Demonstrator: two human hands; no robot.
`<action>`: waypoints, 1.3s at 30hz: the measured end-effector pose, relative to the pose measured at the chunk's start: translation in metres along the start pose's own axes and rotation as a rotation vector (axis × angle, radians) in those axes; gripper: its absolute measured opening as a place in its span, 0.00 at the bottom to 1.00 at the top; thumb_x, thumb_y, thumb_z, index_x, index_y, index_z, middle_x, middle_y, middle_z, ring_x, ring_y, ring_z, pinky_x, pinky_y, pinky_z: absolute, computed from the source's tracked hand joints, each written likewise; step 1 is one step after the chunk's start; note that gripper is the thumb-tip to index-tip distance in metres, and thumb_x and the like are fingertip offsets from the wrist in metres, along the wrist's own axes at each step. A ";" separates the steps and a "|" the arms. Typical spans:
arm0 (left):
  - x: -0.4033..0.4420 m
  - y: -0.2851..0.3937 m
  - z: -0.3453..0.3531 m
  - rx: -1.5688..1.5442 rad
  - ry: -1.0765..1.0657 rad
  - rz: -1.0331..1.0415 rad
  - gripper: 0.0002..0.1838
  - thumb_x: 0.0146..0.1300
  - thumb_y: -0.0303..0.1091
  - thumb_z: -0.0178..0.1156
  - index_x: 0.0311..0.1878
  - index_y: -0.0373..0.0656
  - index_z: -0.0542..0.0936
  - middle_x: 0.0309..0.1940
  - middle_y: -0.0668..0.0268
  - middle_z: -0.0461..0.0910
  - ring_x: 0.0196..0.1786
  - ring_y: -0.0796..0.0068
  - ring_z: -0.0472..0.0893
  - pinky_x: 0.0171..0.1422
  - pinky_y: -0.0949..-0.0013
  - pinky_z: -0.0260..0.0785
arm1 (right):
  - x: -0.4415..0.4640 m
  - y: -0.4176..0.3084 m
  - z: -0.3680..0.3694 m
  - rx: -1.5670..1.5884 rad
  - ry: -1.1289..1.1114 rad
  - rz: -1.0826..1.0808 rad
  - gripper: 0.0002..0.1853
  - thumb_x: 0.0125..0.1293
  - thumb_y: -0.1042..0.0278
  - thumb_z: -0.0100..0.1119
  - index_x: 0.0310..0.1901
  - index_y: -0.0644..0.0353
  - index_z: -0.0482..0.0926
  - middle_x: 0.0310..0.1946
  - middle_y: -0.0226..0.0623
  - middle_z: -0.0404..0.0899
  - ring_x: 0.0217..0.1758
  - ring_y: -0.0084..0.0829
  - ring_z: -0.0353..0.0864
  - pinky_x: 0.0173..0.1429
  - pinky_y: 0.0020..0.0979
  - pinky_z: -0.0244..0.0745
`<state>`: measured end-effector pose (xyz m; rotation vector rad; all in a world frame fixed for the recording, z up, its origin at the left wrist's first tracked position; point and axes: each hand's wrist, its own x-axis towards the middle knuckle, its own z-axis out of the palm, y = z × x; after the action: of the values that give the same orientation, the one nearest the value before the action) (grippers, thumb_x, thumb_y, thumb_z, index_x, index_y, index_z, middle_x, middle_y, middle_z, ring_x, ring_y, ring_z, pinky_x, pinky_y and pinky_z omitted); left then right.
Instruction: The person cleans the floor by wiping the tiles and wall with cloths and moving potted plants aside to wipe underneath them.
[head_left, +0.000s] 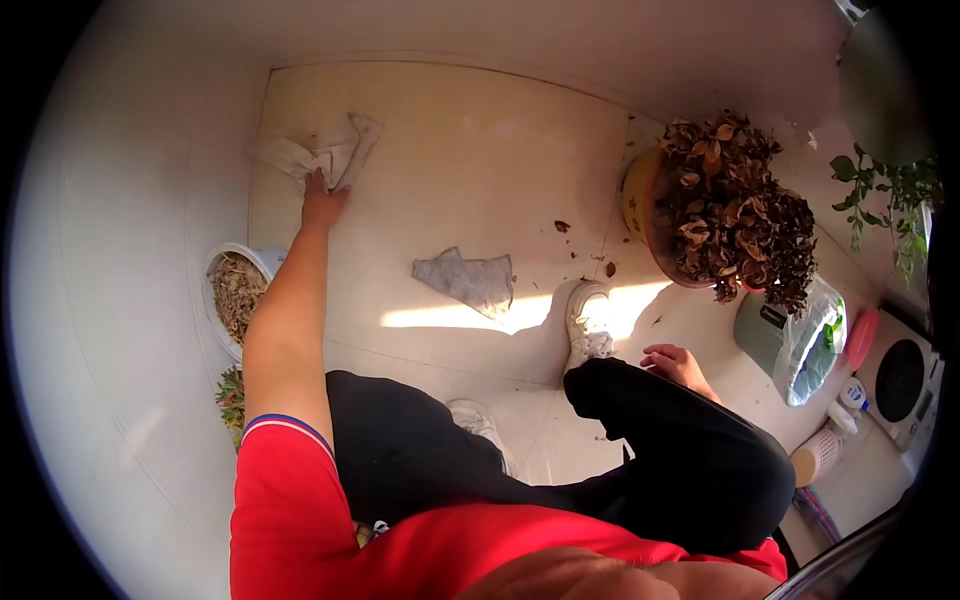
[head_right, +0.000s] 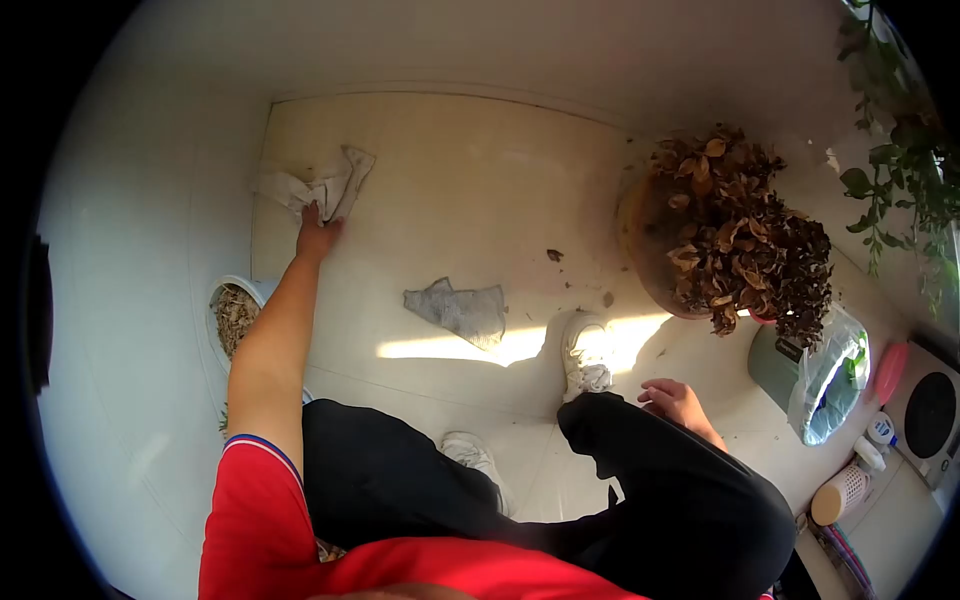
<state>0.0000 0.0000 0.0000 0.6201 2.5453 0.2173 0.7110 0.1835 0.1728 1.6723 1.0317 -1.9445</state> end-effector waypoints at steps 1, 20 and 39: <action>0.004 -0.005 0.007 -0.015 0.037 0.045 0.52 0.59 0.51 0.68 0.80 0.40 0.55 0.81 0.44 0.46 0.81 0.46 0.56 0.81 0.59 0.55 | 0.008 -0.018 0.002 -0.118 -0.001 -0.055 0.22 0.75 0.61 0.56 0.63 0.68 0.76 0.49 0.41 0.85 0.47 0.31 0.86 0.58 0.31 0.78; -0.085 0.050 -0.007 -0.127 0.224 -0.078 0.45 0.60 0.46 0.68 0.77 0.40 0.60 0.79 0.50 0.56 0.78 0.51 0.61 0.77 0.54 0.63 | -0.129 -0.556 0.146 -1.048 1.265 -1.944 0.09 0.63 0.75 0.56 0.42 0.59 0.84 0.38 0.47 0.85 0.43 0.50 0.84 0.47 0.44 0.78; 0.111 0.005 -0.033 0.910 0.114 0.075 0.29 0.71 0.30 0.49 0.76 0.49 0.65 0.81 0.69 0.56 0.80 0.52 0.56 0.80 0.55 0.58 | -0.101 -0.571 0.162 -1.209 1.553 -1.839 0.11 0.65 0.74 0.52 0.45 0.61 0.83 0.38 0.50 0.85 0.44 0.51 0.84 0.47 0.43 0.77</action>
<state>-0.1003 0.0554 -0.0187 1.0371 2.6435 -0.9545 0.2266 0.4247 0.4361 0.8119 3.6932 0.9024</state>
